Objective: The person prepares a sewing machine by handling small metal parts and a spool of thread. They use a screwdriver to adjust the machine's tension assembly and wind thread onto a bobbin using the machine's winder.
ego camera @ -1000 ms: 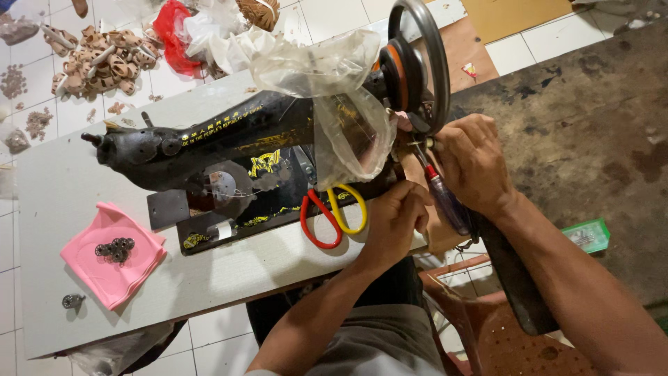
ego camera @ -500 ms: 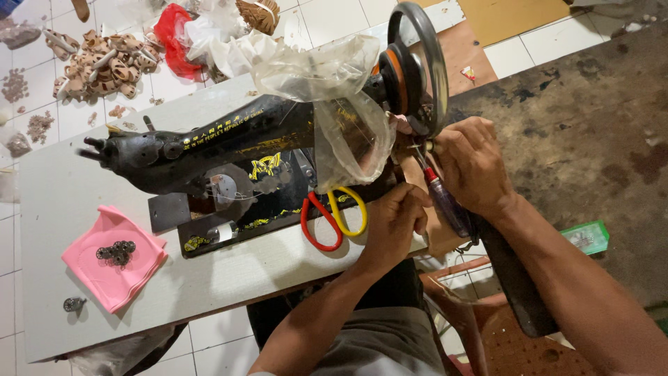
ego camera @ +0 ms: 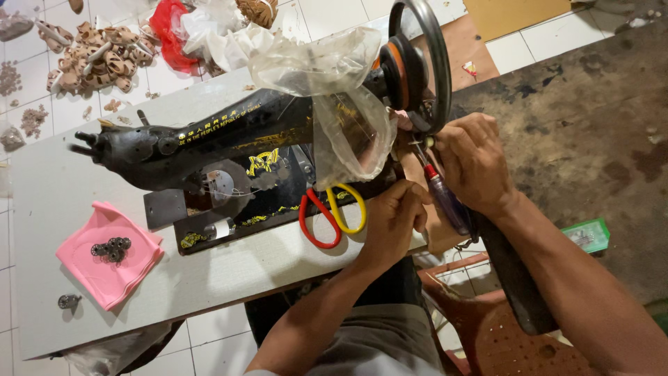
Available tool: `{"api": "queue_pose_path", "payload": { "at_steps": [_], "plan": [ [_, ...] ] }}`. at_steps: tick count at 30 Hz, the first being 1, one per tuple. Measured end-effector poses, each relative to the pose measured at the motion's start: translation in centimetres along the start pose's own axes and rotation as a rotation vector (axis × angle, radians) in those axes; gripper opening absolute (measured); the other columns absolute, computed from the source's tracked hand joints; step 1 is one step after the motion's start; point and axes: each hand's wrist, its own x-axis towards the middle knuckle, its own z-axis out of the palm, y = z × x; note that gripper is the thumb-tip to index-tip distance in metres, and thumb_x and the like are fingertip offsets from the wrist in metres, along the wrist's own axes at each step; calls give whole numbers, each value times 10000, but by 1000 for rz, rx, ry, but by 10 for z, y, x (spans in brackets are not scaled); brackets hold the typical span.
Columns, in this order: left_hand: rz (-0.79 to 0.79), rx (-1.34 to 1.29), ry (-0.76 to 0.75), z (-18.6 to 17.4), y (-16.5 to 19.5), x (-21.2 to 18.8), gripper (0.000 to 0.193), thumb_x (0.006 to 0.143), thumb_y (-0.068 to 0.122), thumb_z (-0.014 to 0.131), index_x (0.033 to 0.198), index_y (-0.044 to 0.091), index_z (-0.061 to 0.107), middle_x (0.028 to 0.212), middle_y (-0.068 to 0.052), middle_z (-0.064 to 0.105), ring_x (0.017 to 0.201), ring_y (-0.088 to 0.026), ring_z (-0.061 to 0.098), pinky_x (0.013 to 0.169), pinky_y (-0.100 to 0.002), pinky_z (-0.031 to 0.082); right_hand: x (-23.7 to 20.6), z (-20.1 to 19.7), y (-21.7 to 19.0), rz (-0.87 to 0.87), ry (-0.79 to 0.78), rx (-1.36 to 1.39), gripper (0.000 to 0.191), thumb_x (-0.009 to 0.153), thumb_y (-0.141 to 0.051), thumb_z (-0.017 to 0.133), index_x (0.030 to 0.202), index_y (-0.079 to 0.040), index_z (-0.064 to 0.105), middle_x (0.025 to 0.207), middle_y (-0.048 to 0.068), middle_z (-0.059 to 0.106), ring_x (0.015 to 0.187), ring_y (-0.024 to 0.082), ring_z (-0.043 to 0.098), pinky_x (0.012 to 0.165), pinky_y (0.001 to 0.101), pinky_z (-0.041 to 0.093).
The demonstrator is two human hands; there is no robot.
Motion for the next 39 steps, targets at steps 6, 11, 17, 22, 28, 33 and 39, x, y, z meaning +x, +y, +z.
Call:
{"api": "queue_pose_path", "payload": {
  "at_steps": [6,11,17,22,28,33,39],
  "plan": [
    [7,34,-5,2,-2,1,233,1106,92,448,965,-17,597,692,-18,538,572,-60,499,536,-232,399,1,2,1,-11,17,7,34,1037,-3,627,1056,-6,599,967,122,606,940,308,593,910,446,428],
    [-12,-72,31,1,-5,-1,247,1132,117,436,986,-4,594,671,-15,507,576,-57,483,556,-221,401,1,0,0,14,3,10,50,1023,12,618,1058,-15,594,979,127,604,955,325,593,923,447,433],
    [32,-96,36,3,-2,-2,216,1123,114,449,993,3,581,712,-6,516,597,-48,473,569,-220,406,2,-3,-3,15,-3,1,62,1015,16,621,1057,-18,591,975,133,593,953,332,583,924,453,428],
    [23,0,42,1,2,-3,240,1119,103,444,974,-9,599,653,-9,522,565,-42,473,537,-218,387,1,-2,-3,11,-5,-7,45,1034,12,613,1067,-10,591,979,132,598,946,323,582,916,452,427],
    [1,13,13,1,2,-1,243,1119,97,433,979,-6,602,650,-10,516,563,-41,473,535,-219,392,0,1,-1,10,-2,4,29,1045,4,605,1061,-14,589,975,125,594,946,311,579,917,441,424],
    [-28,-45,67,1,6,-3,244,1113,107,431,984,-5,606,654,-21,543,571,-56,496,557,-227,412,0,-1,-1,-5,-10,-7,40,1031,9,602,1063,-15,597,963,119,597,940,304,581,915,439,423],
    [-16,-12,64,2,6,-3,236,1110,98,437,990,-12,608,645,-21,536,566,-57,486,548,-229,405,0,-2,-3,10,-5,-1,34,1042,9,599,1062,-17,589,972,121,599,952,307,586,915,438,420]
  ]
}}
